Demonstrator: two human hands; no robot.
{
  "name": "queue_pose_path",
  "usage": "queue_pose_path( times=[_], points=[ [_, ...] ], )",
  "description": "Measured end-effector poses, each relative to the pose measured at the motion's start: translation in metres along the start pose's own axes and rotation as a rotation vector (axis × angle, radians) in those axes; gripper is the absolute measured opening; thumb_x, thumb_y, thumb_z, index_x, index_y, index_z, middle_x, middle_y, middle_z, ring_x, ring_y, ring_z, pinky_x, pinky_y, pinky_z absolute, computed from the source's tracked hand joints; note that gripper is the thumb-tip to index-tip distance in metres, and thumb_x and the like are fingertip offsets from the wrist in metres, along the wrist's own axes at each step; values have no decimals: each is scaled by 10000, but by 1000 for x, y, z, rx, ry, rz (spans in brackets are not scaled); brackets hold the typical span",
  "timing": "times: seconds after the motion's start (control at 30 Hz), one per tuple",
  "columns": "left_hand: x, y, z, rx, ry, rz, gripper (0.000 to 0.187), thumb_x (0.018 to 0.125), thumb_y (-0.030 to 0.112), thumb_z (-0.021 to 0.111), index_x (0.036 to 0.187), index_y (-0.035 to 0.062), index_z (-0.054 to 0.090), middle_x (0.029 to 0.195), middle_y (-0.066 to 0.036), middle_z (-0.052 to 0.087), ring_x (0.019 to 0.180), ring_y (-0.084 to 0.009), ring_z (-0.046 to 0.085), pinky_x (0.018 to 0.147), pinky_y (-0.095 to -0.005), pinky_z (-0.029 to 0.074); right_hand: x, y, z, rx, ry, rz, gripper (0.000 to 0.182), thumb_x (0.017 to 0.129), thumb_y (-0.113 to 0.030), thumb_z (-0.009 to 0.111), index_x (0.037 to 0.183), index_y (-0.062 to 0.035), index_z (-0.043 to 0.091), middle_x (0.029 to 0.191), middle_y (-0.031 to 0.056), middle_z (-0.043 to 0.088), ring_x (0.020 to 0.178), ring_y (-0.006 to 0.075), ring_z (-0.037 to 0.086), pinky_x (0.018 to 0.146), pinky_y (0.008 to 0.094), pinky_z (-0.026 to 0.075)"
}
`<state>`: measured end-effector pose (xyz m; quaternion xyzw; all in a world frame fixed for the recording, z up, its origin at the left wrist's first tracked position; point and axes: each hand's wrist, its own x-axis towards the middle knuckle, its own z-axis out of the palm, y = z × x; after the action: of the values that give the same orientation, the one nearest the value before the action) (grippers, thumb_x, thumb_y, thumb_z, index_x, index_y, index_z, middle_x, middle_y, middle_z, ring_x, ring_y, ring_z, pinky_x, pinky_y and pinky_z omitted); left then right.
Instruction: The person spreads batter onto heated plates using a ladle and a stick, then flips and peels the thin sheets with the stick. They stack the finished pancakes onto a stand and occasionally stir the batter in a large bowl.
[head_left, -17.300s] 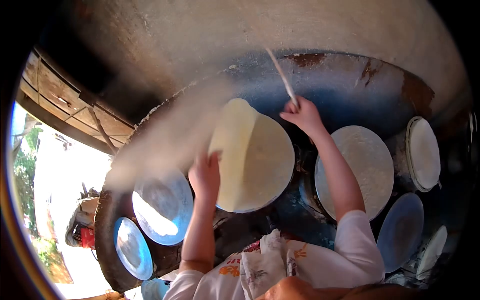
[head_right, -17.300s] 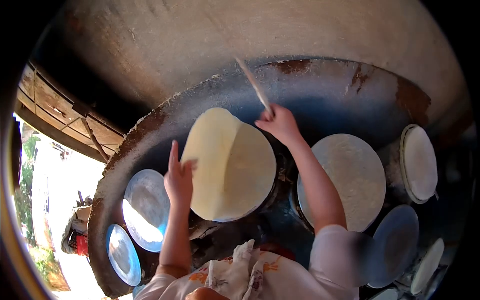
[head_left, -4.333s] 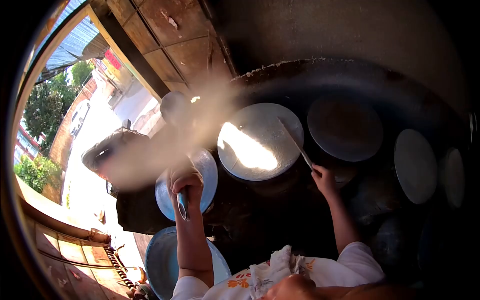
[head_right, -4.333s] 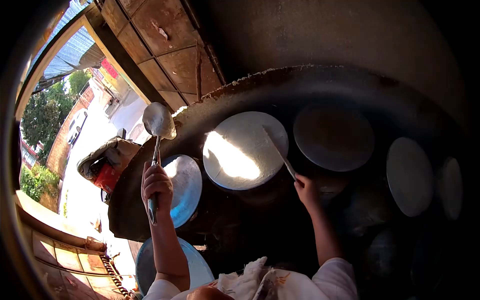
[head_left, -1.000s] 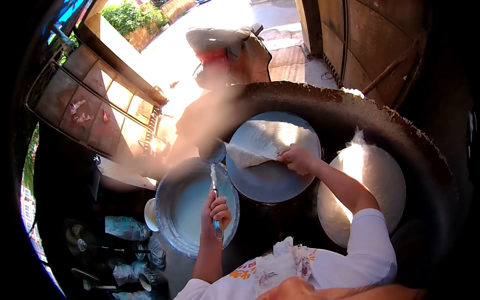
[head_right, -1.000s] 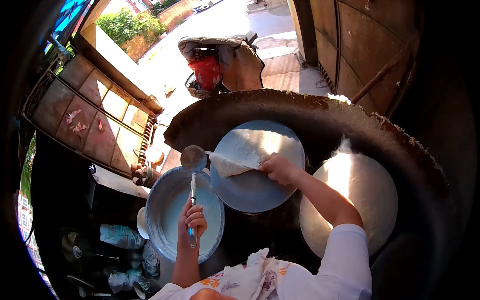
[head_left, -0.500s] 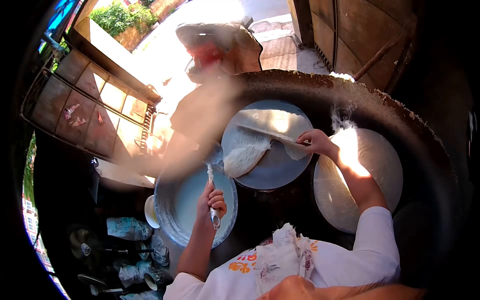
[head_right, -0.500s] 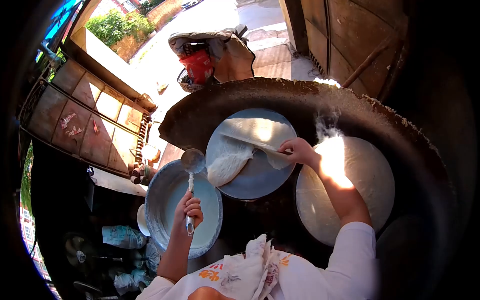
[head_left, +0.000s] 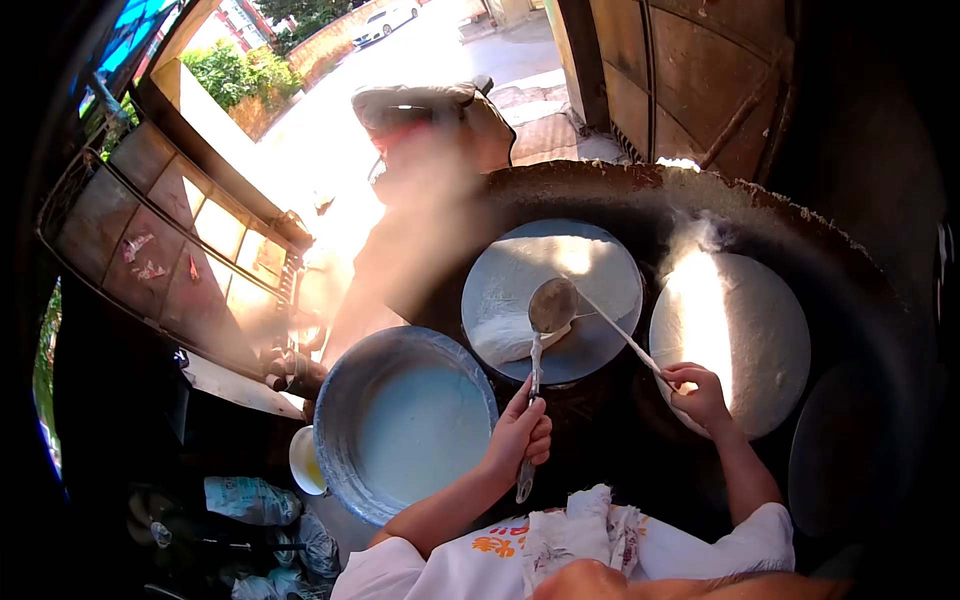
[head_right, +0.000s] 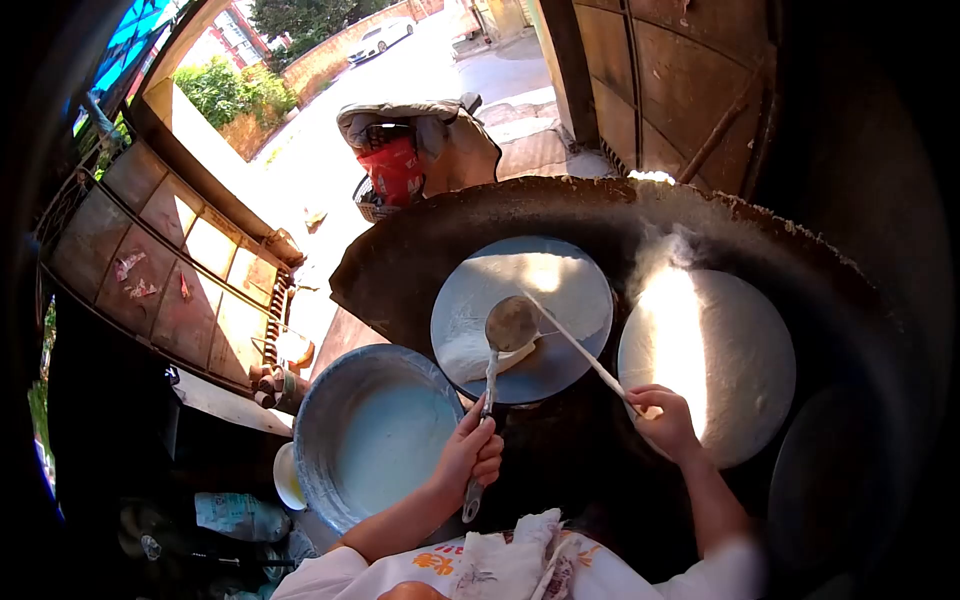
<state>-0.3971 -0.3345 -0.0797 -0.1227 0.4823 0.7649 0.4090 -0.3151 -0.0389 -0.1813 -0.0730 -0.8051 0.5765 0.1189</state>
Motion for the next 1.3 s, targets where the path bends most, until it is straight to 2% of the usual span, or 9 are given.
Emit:
queue_pose_path(
  times=[0.13, 0.23, 0.3, 0.47, 0.73, 0.83, 0.9, 1.03, 1.3],
  points=[
    [-46, 36, -65, -51, -136, 389, 480, 1005, 225, 384, 1440, 358, 228, 571, 27, 284, 348, -57, 253, 306, -205, 271, 1, -71, 192, 738, -105, 372, 280, 862, 11, 523, 1127, -49, 453, 979, 115, 653, 648, 101, 583, 490, 198, 397],
    [-72, 72, -124, -485, -440, 294, 389, 1019, 243, 325, 1391, 352, 351, 582, 44, 259, 347, -20, 234, 306, -179, 260, 44, -42, 358, 832, -10, 320, 213, 949, -130, 481, 1139, -59, 415, 866, 93, 638, 492, 76, 476, 434, 230, 376],
    [-80, 88, -153, -632, -595, 243, 319, 1020, 253, 323, 1309, 306, 446, 582, 42, 268, 349, -23, 255, 313, -180, 279, 49, -57, 399, 932, 198, 525, 163, 960, -164, 478, 1099, -119, 404, 753, 36, 517, 456, 72, 410, 393, 229, 348],
    [-101, 102, -202, -755, -649, 127, 245, 1020, 274, 327, 989, 147, 533, 582, 28, 305, 373, -39, 312, 356, -195, 340, -26, -66, 383, 894, 434, 572, 314, 963, -202, 488, 1270, -193, 426, 696, -9, 427, 438, 52, 331, 382, 210, 295],
    [-105, 99, -206, -480, -457, 227, 308, 1016, 245, 345, 1297, 306, 455, 606, 30, 292, 377, -47, 292, 349, -186, 321, 5, -78, 319, 878, 652, 597, 380, 960, -179, 489, 1337, -209, 454, 682, -15, 421, 435, 52, 330, 379, 207, 295],
    [-110, 104, -205, -405, -381, 214, 327, 1015, 239, 348, 1316, 331, 435, 606, 29, 285, 371, -47, 273, 344, -181, 303, -9, -62, 338, 707, 546, 535, 367, 957, -185, 493, 1323, -163, 472, 682, -13, 434, 449, 58, 353, 395, 207, 309],
    [-103, 98, -211, -359, -416, 222, 327, 1014, 238, 353, 1318, 328, 431, 605, 28, 286, 370, -48, 268, 340, -178, 293, -64, -74, 340, 509, 293, 704, 348, 951, -198, 507, 1297, -157, 509, 678, -29, 449, 458, 53, 359, 399, 203, 323],
    [-93, 93, -193, -236, -347, 203, 308, 1010, 219, 371, 1299, 299, 441, 605, 26, 296, 382, -50, 285, 334, -189, 284, -98, -59, 258, 545, 411, 688, 361, 955, -211, 492, 1315, -200, 507, 686, -16, 448, 446, 64, 342, 377, 220, 308],
    [-36, 61, -124, -145, -374, 200, 442, 996, 175, 390, 1401, 338, 321, 574, 31, 259, 374, -58, 251, 320, -202, 249, -39, -27, 178, 204, 270, 416, 340, 932, -194, 515, 1266, -144, 558, 654, -7, 495, 496, 73, 428, 412, 239, 361]
  ],
)
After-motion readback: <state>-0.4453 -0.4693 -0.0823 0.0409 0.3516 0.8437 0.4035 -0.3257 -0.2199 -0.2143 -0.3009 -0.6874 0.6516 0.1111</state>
